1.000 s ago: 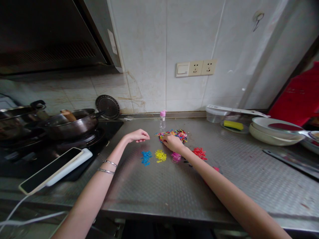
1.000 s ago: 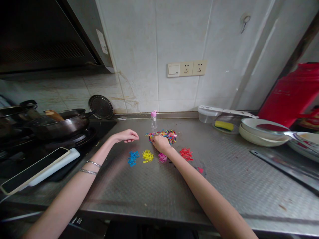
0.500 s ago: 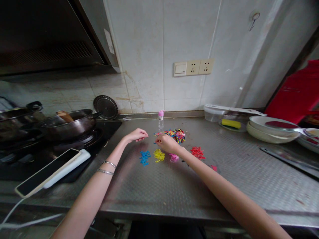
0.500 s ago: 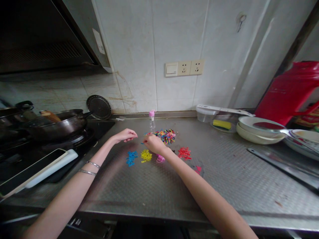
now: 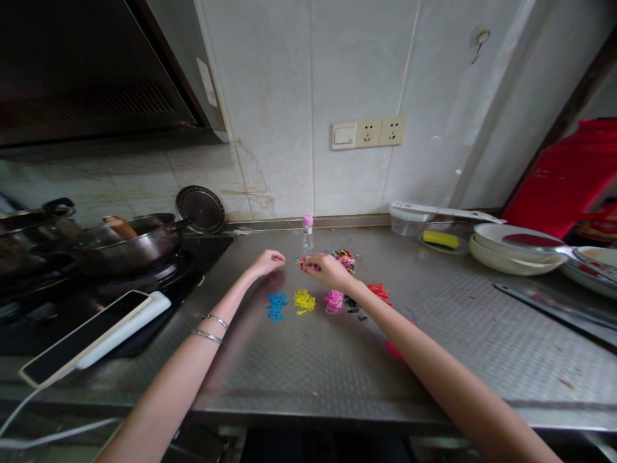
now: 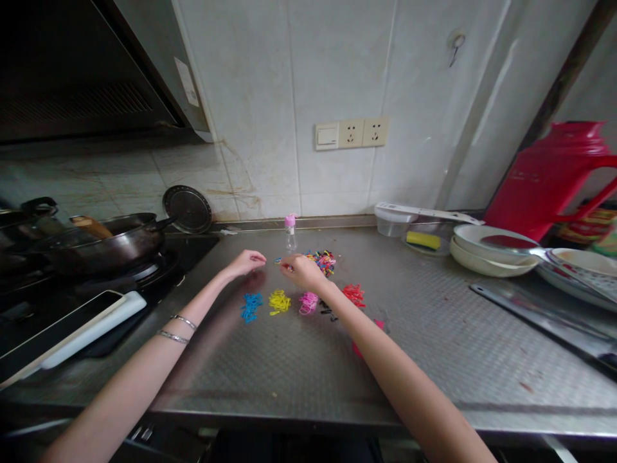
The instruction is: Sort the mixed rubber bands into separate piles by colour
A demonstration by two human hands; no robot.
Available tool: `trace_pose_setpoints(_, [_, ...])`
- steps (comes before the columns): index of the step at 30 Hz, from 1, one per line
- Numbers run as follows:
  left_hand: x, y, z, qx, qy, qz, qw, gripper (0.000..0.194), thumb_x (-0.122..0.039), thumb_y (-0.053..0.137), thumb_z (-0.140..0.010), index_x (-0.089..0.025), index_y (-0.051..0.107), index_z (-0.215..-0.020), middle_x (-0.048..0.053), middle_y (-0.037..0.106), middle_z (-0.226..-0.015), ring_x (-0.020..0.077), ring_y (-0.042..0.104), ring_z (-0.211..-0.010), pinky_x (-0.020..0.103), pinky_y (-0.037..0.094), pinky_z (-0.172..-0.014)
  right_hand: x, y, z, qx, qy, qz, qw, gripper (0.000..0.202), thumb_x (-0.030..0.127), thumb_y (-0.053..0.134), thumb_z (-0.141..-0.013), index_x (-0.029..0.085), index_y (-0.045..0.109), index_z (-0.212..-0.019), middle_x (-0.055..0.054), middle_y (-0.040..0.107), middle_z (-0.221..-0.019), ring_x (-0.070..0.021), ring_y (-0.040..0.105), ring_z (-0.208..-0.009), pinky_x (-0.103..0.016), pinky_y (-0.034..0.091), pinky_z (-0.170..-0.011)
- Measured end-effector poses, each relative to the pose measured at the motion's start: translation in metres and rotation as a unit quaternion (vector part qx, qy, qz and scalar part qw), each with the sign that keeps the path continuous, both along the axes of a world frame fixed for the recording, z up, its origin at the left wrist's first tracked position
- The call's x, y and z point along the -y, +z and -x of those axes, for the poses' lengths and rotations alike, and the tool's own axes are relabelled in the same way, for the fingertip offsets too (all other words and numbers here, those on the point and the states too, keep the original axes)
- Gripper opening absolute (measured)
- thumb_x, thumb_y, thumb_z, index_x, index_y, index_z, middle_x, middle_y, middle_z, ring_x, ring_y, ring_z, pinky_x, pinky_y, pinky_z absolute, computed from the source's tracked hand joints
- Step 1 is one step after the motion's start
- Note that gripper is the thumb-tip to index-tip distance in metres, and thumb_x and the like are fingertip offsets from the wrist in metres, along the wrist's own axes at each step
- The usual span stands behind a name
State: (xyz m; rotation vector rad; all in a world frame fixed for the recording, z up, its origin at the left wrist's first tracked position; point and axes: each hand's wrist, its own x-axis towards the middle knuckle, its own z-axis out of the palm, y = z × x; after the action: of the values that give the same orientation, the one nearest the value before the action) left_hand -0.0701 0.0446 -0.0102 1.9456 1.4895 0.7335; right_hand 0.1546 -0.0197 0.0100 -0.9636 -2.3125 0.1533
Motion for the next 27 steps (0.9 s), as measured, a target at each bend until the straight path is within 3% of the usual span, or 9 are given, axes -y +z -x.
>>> trace_pose_setpoints(5, [-0.003, -0.013, -0.02, -0.016, -0.01, -0.071, 0.997, 0.019, -0.018, 0.056, -0.067, -0.011, 0.064, -0.082, 0.007, 0.065, -0.081, 0.0147, 0.057, -0.075, 0.025, 0.043, -0.07, -0.014, 0.004, -0.038, 0.016, -0.129, 0.015, 0.991, 0.026, 0.03, 0.042, -0.081, 0.018, 0.064, -0.088, -0.006, 0.064, -0.088, -0.0145, 0.056, -0.08, -0.021, 0.038, -0.069])
trace_pose_setpoints(10, [-0.005, -0.017, -0.032, -0.069, 0.024, -0.106, 0.992, 0.025, -0.024, 0.056, -0.069, -0.011, 0.064, -0.089, 0.009, 0.065, -0.086, 0.0165, 0.058, -0.077, 0.026, 0.042, -0.072, -0.022, 0.002, -0.061, 0.032, -0.198, 0.043, 0.979, 0.027, 0.031, 0.041, -0.08, 0.02, 0.064, -0.09, -0.005, 0.065, -0.091, -0.0146, 0.056, -0.08, -0.02, 0.037, -0.066])
trace_pose_setpoints(16, [-0.014, -0.017, -0.035, -0.088, 0.009, -0.107, 0.99, 0.021, -0.026, 0.056, -0.068, -0.011, 0.066, -0.078, 0.007, 0.065, -0.075, 0.0155, 0.057, -0.069, 0.024, 0.041, -0.065, -0.027, -0.004, -0.075, 0.036, -0.225, 0.045, 0.973, 0.029, 0.034, 0.041, -0.079, 0.021, 0.064, -0.089, -0.004, 0.065, -0.088, -0.015, 0.057, -0.078, -0.02, 0.036, -0.064])
trace_pose_setpoints(27, [-0.016, -0.015, -0.034, -0.102, -0.011, -0.133, 0.986, 0.018, -0.021, 0.053, -0.067, -0.012, 0.067, -0.074, 0.007, 0.066, -0.072, 0.015, 0.057, -0.067, 0.023, 0.04, -0.064, -0.033, -0.009, -0.082, 0.089, -0.242, 0.069, 0.964, 0.028, 0.032, 0.041, -0.078, 0.02, 0.065, -0.081, -0.005, 0.065, -0.079, -0.0134, 0.056, -0.071, -0.018, 0.032, -0.056])
